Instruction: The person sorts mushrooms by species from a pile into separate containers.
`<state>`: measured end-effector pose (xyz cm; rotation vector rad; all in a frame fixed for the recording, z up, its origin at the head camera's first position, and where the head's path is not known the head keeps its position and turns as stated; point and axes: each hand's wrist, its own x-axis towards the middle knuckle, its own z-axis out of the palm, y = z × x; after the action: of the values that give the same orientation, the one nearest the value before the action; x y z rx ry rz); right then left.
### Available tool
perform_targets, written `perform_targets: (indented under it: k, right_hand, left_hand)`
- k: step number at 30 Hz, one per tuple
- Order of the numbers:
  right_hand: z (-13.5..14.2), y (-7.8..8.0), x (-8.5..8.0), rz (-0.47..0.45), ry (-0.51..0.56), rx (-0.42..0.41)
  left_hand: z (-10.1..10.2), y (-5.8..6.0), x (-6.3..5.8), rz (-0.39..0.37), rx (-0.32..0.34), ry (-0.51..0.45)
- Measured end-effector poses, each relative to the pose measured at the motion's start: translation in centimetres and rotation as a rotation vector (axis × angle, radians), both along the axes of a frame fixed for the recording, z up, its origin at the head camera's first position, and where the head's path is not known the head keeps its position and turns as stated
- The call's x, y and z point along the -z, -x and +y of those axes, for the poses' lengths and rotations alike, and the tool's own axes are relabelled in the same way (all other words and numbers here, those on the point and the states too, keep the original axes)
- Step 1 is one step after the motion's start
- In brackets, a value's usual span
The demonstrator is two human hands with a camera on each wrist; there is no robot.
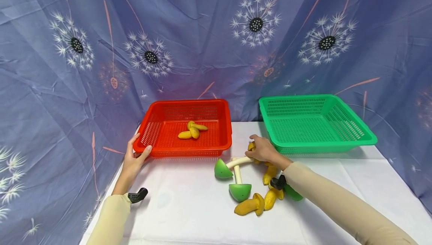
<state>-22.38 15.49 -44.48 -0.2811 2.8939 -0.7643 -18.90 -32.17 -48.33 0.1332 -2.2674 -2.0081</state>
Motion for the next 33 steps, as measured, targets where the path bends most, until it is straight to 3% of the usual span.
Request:
perform_targets:
  k: [10, 19, 23, 27, 33]
  right_hand:
    - [0.5, 0.5, 0.7, 0.045, -0.024, -0.026]
    - [0.1, 0.1, 0.0, 0.098, 0.097, -0.033]
    - [-0.2, -0.5, -1.0, 0.136, 0.199, -0.049]
    - [-0.5, -0.9, -2.4, 0.159, 0.338, -0.091]
    - [-0.3, -1.2, -6.2, 0.202, 0.547, -0.139]
  left_hand:
    - [0.0, 0.0, 0.0, 0.011, 0.0, -0.003]
    - [0.0, -0.2, -0.1, 0.012, 0.001, 0.029]
    - [0.0, -0.4, -0.3, 0.001, -0.015, 0.05]
    - [0.1, -0.3, -0.3, -0.015, -0.013, -0.004]
    - [0.4, -0.2, -0.3, -0.023, 0.006, -0.046]
